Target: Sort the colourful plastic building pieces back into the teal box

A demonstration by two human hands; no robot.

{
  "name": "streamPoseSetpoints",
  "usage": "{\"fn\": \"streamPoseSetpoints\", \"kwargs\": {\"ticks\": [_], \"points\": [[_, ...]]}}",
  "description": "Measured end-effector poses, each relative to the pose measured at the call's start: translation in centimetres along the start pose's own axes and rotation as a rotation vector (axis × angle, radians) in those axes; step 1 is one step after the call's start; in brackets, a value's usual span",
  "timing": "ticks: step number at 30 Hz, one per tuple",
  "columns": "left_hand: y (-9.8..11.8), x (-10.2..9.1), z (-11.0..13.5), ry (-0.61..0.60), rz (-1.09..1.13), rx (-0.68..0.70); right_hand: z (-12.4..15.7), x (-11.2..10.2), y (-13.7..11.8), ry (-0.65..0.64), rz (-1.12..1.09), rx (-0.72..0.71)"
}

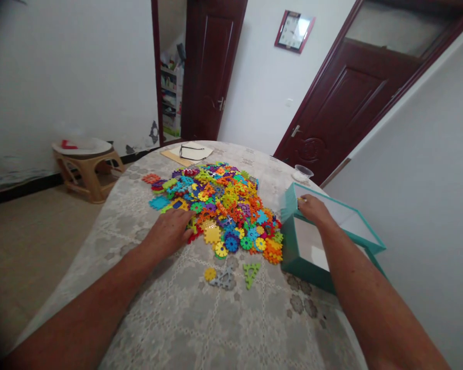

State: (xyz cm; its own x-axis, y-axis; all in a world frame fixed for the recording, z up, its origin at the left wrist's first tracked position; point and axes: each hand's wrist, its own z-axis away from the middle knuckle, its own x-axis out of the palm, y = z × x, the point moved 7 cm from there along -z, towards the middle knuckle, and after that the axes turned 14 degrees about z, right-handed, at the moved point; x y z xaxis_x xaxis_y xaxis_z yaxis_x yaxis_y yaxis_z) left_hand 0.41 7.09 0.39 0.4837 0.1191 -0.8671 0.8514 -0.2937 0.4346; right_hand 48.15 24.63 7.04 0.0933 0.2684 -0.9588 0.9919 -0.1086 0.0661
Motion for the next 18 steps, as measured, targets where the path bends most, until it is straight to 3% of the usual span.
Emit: {"fn": "streamPoseSetpoints", "kwargs": {"ticks": [7,14,18], "points": [[0.1,0.1,0.2,0.012,0.068,0.004,1.4,-0.6,-0.5,-0.039,-0.014,-0.06],[-0.4,0.4,0.2,0.052,0.258,-0.019,2.5,-1.5,-0.8,-0.042,0.087,-0.009],[-0.6,0.6,0.1,0.086,0.396,0.023,4.7,-3.7,-2.9,0.042,0.114,-0.077]]}}
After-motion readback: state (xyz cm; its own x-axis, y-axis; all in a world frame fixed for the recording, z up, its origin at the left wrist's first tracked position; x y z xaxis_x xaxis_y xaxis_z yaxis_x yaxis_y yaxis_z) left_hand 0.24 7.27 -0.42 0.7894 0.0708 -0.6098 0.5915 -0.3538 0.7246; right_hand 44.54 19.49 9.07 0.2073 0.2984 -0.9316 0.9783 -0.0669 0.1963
